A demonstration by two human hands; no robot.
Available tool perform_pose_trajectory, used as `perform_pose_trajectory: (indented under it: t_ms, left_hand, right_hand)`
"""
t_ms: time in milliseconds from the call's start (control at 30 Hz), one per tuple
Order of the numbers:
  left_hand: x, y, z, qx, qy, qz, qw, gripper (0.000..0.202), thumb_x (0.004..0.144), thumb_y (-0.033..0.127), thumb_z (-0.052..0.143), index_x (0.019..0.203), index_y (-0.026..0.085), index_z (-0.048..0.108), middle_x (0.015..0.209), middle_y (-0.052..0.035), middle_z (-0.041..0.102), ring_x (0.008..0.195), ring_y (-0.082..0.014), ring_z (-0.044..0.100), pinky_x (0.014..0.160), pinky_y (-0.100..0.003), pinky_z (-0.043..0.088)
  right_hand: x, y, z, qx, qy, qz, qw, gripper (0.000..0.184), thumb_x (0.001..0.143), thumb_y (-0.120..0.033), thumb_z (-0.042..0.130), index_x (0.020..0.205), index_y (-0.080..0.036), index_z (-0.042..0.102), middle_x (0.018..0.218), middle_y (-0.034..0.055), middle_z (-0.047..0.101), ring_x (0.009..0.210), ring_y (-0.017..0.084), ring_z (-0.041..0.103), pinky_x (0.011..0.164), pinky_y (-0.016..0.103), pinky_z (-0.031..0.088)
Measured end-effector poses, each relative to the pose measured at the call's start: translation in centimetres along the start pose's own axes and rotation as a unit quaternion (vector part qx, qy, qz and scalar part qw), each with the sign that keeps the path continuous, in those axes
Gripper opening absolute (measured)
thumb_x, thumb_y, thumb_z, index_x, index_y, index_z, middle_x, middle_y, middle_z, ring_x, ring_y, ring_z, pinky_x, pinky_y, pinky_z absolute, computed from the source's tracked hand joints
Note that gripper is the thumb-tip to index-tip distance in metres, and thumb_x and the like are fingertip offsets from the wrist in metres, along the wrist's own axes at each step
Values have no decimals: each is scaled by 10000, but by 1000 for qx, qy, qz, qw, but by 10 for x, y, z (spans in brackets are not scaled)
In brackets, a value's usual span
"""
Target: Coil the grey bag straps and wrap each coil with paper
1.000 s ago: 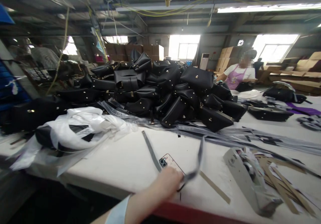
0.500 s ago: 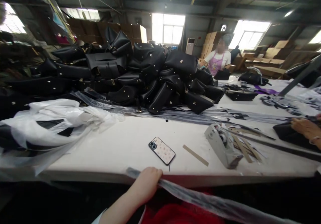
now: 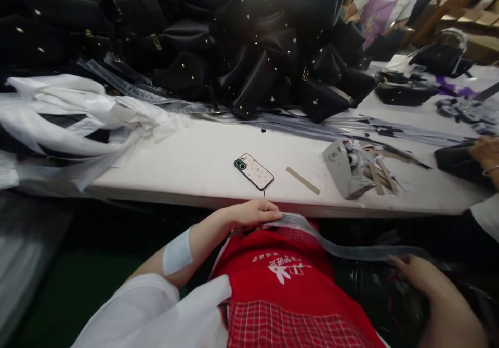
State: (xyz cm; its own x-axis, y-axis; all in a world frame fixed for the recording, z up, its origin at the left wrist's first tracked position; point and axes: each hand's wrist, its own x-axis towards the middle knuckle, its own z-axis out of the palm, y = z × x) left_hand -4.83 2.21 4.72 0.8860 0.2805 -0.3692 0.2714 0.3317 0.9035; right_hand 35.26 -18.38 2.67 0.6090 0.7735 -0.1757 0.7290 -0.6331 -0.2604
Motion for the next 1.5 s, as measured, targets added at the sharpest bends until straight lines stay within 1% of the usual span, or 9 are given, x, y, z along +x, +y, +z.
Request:
perform_pose_trajectory:
  t_ms: [100, 200, 300, 500, 967, 1267, 1333, 1433, 1500]
  left_hand:
    - [12, 3, 8, 28, -47, -9, 998, 464, 784, 631, 591, 745, 170, 557, 521, 56, 527, 433, -62, 419, 462, -194, 319]
    - [20, 0, 14, 30, -63, -4, 998, 467, 775, 635, 599, 774, 169, 599, 549, 46, 576, 470, -73, 493, 518, -204, 376]
    - [16, -7, 11, 15, -87, -30, 996, 447, 729, 625, 658, 803, 186, 628, 582, 31, 627, 493, -101, 547, 517, -220, 406]
    - [-9, -22, -6, 17, -173, -128, 976, 523, 762, 683, 568, 778, 180, 711, 607, -55, 689, 435, -134, 531, 433, -254, 417]
    - [31, -39, 16, -8, -172, -81, 982, 604, 728, 748, 526, 782, 168, 684, 594, -38, 663, 427, -126, 518, 442, -243, 399]
    - [5, -26, 1, 82, -114, -110, 984, 559, 800, 706, 495, 722, 179, 663, 494, 24, 501, 427, -101, 418, 455, -232, 329]
    - [-2, -17, -3, 9, -114, -108, 988, 495, 809, 639, 554, 676, 167, 616, 449, 50, 395, 384, -78, 311, 398, -215, 233]
    - [1, 7, -6, -187, -41, -1, 981, 406, 826, 548, 575, 698, 162, 559, 450, 95, 245, 370, -56, 150, 382, -207, 126]
    - [12, 27, -9, -240, 130, 153, 950, 342, 846, 502, 559, 806, 163, 576, 509, 83, 305, 398, -58, 235, 413, -192, 220]
  right_hand:
    - [22, -67, 37, 161, -67, -120, 977, 476, 824, -529, 555, 1110, -157, 637, 1065, 181, 681, 1002, 344, 636, 908, 504, 471]
    - [11, -138, 66, 348, -272, -306, 843, 590, 859, -606, 448, 1260, -187, 551, 1179, 123, 660, 1057, 272, 623, 921, 406, 484]
    - [-5, -175, 77, 379, -404, -304, 775, 558, 804, -615, 550, 1110, -157, 639, 976, 106, 722, 825, 244, 675, 731, 339, 536]
    - [10, -176, 62, 291, -345, -318, 834, 318, 742, -461, 695, 873, -172, 715, 867, 77, 735, 789, 235, 664, 749, 322, 522]
    - [-10, -195, 63, 217, -424, -354, 805, 311, 811, -428, 623, 821, -142, 745, 756, 52, 721, 676, 186, 605, 625, 260, 454]
    - [10, -179, 53, 227, -308, -350, 855, 273, 815, -361, 603, 727, -141, 739, 670, 36, 691, 640, 176, 584, 603, 247, 427]
    - [16, -175, 50, 257, -304, -354, 847, 298, 796, -407, 613, 738, -141, 734, 685, 43, 691, 667, 197, 599, 631, 264, 450]
    - [8, -179, 57, 304, -297, -359, 831, 366, 770, -465, 626, 965, -172, 726, 945, 76, 720, 898, 279, 633, 819, 347, 485]
    - [-11, -187, 69, 317, -313, -335, 830, 356, 772, -481, 623, 1007, -233, 721, 1004, 61, 718, 952, 296, 638, 873, 387, 482]
